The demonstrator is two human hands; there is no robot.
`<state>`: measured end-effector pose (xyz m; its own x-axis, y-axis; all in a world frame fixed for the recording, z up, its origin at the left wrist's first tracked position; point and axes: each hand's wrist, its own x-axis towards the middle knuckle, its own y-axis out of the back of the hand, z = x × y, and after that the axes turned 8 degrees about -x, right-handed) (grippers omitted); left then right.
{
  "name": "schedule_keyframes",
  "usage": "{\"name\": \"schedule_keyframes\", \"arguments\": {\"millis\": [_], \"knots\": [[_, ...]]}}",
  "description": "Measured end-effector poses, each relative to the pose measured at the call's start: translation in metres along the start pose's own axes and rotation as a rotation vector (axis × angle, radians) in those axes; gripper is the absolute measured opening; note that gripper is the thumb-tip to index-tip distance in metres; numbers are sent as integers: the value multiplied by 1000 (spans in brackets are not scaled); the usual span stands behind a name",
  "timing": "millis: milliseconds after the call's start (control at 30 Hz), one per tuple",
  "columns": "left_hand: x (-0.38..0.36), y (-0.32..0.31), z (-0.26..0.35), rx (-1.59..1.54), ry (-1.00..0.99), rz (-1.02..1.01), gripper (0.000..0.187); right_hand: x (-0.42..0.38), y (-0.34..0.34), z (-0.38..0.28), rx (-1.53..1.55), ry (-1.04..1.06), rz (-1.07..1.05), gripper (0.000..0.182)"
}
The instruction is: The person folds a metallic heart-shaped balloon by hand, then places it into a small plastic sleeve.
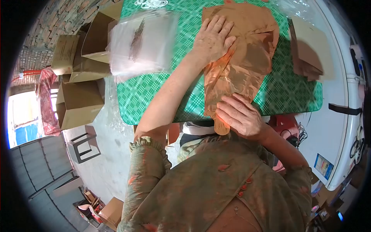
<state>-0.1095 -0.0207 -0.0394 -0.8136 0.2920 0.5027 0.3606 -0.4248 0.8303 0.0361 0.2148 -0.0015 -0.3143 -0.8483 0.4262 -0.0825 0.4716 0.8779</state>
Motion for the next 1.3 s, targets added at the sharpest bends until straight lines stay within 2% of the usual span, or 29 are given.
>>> {"name": "schedule_keyframes", "arguments": {"millis": [267,367,467,800,967,1067,1100,1133,1167,1233,1300], "knots": [[-2,2,4,29,3,0,57,5,24,9,131,26,-100,51],[-1,6,7,19,15,5,57,16,24,14,71,-26,-46,55],[-1,9,10,-4,24,10,57,42,17,18,11,-48,-79,56],[0,14,14,22,77,-63,59,44,-16,13,-101,46,-170,61],[1,15,16,42,107,-101,61,42,-16,10,11,127,-119,52],[2,17,18,31,112,-112,65,38,-5,9,246,148,-24,38],[2,18,18,33,109,-119,66,41,0,15,230,104,84,30],[2,18,17,35,108,-126,67,43,11,30,85,90,173,26],[2,17,16,32,104,-125,69,44,19,50,64,13,190,32],[2,16,16,32,104,-116,68,55,27,85,-190,-346,218,46],[2,16,16,35,97,-111,68,53,15,138,-452,-484,340,59]]}}
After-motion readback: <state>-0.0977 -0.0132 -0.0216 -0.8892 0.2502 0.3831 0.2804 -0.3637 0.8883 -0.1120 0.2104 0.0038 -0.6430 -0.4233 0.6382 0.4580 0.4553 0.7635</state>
